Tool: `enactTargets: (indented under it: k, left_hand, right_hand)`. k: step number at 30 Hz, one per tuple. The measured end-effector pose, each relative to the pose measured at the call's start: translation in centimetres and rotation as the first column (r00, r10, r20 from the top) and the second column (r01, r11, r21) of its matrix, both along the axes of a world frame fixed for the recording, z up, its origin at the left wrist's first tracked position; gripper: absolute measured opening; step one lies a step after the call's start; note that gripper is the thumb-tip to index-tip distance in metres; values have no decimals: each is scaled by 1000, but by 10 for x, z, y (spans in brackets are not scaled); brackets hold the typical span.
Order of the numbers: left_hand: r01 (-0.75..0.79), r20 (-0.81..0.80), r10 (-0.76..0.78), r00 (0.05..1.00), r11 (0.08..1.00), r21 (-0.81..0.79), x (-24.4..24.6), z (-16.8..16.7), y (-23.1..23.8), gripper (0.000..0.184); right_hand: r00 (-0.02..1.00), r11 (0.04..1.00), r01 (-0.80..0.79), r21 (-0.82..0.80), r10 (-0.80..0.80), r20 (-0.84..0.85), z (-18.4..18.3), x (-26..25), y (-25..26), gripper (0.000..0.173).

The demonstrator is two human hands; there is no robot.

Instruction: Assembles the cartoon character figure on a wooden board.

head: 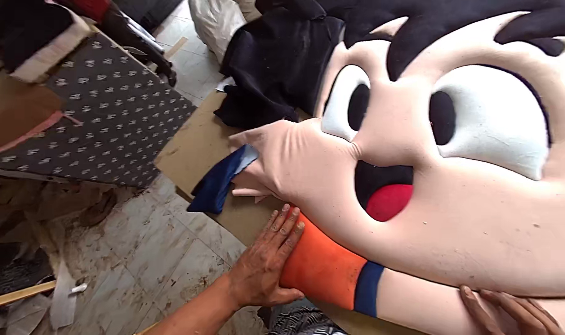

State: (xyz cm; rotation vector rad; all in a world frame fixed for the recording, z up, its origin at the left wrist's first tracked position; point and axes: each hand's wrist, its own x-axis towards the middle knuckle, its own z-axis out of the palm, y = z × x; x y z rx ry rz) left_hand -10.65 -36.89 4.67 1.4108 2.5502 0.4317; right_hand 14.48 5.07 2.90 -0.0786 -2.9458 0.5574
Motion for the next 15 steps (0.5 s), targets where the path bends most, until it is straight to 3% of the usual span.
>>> enactTargets:
  k: [3, 10, 12, 15]
  left_hand:
    - [98, -83, -101, 991, 994, -38, 6, -4, 28, 130]
    - [134, -123, -155, 980, 977, -165, 10, 2, 70, 145]
    - [146, -127, -169, 977, 975, -168, 10, 1, 75, 145]
    - [153, -126, -174, 977, 975, -159, 10, 0, 75, 143]
  right_hand:
    - [1000, 1000, 21, 8, -21, -23, -5, 3, -1, 87]
    - [1000, 994, 17, 107, -14, -22, 5, -3, 2, 90]
    - [999, 990, -51, 133, 48, 26, 14, -13, 7, 99]
    - [989, 973, -128, 195, 112, 92, 17, -32, 15, 128]
